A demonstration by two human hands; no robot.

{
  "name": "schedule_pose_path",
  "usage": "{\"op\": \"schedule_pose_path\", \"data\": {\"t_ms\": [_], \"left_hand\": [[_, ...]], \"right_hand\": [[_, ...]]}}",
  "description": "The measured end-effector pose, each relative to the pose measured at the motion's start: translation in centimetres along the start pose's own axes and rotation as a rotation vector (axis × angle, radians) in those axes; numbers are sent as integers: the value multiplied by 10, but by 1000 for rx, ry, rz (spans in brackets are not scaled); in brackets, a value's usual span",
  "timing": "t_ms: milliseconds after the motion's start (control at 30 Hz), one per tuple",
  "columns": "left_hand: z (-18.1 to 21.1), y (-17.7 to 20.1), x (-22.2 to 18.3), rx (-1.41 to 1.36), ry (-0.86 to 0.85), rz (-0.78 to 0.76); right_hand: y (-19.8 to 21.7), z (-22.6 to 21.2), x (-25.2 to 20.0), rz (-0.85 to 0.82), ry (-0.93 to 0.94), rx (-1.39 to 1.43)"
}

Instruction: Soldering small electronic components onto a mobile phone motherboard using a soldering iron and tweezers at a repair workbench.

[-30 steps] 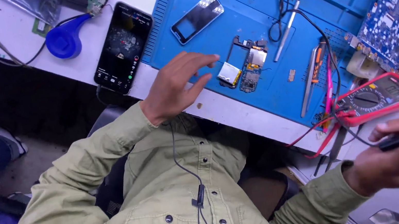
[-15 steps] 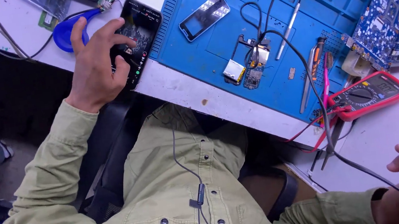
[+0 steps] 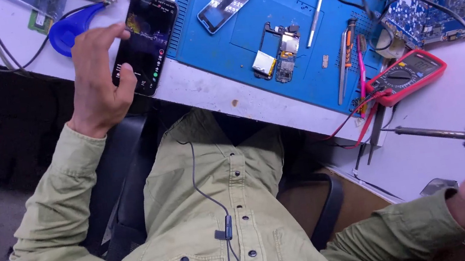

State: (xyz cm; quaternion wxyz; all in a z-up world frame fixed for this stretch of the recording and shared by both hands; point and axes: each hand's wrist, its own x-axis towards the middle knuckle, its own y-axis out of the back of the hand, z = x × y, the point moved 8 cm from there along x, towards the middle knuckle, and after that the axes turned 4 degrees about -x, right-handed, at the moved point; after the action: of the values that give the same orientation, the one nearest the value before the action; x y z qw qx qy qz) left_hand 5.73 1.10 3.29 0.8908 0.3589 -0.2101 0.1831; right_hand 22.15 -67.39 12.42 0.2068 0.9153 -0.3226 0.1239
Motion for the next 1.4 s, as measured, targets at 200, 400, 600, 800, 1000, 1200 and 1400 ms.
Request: {"op": "schedule_pose_path", "data": {"t_ms": [200,400,600,800,1000,1200,1400], "left_hand": [[-3,-5,-23,-9,22,19],[0,-14,-18,6,-5,45],[3,-41,-6,114,-62,-113],[-3,-52,1,143,-1,-183],[-17,-48,-3,85,100,-131],[-18,-42,7,210,108,-131],[-16,-45,0,203,-64,-97]], "right_hand": [[-109,-42,-73,-295,-145,423],[-194,10,-137,-682,-492,921],[-213,56,-140,-745,-441,921],[-218,78,-143,-758,-420,893],[-225,58,-148,-765,-337,826],[-225,64,-150,-735,-296,831],[-220,80,-149,-716,-304,770]]}}
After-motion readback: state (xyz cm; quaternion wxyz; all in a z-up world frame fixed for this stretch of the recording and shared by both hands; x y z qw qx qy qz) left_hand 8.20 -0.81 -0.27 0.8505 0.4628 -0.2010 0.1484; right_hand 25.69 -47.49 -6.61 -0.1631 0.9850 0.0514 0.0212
